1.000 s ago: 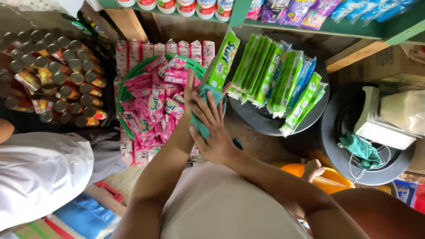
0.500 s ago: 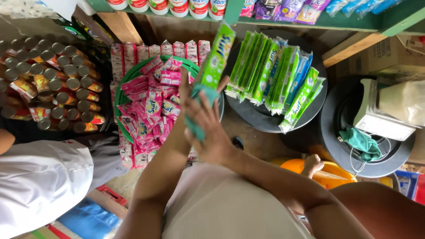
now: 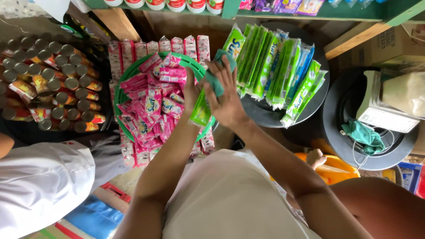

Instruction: Wiping down detergent bar packages with a cloth in a grocery store setting.

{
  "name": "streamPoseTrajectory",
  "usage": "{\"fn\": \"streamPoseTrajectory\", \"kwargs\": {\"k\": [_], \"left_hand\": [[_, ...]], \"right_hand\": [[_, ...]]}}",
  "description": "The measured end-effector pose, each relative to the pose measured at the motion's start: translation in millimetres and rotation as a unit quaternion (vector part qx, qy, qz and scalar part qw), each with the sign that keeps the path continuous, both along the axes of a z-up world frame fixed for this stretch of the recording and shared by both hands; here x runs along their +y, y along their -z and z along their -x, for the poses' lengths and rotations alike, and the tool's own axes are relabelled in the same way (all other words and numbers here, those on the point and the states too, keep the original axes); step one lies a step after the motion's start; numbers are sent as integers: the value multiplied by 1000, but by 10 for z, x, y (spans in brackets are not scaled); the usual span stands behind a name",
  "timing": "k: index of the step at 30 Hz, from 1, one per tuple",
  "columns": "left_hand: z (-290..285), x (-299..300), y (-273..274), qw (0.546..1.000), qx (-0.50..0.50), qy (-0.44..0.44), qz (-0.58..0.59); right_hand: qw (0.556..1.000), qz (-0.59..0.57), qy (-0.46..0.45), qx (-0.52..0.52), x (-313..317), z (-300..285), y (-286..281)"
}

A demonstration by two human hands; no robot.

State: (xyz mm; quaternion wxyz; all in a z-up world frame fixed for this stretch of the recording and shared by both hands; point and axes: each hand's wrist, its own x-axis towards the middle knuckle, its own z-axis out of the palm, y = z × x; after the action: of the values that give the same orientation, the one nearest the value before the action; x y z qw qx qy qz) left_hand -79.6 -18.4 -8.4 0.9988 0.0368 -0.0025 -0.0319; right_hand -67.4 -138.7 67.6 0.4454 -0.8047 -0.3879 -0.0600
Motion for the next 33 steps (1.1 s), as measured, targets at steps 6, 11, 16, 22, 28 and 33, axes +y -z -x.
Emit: {"fn": "streamPoseTrajectory", "kwargs": {"k": [6, 11, 16, 22, 28, 33], "left_hand": [[-320, 269, 315, 985, -159, 51, 46], [-392, 241, -86, 999, -49, -12, -10], [-209, 104, 187, 1000, -18, 17, 9], [152, 0, -738, 962, -104, 72, -244], [176, 67, -589, 957, -66, 91, -266], [98, 227, -286, 938, 20, 103, -329]], "right_hand": [[995, 20, -97, 17, -7, 554, -283], [985, 34, -138, 93, 23, 517, -257], [999, 4, 44, 19, 10, -162, 52], [996, -17, 63, 63, -225, -984, 44], [997, 14, 70, -6, -152, -656, 24], [999, -23, 26, 21, -131, -397, 24]]}}
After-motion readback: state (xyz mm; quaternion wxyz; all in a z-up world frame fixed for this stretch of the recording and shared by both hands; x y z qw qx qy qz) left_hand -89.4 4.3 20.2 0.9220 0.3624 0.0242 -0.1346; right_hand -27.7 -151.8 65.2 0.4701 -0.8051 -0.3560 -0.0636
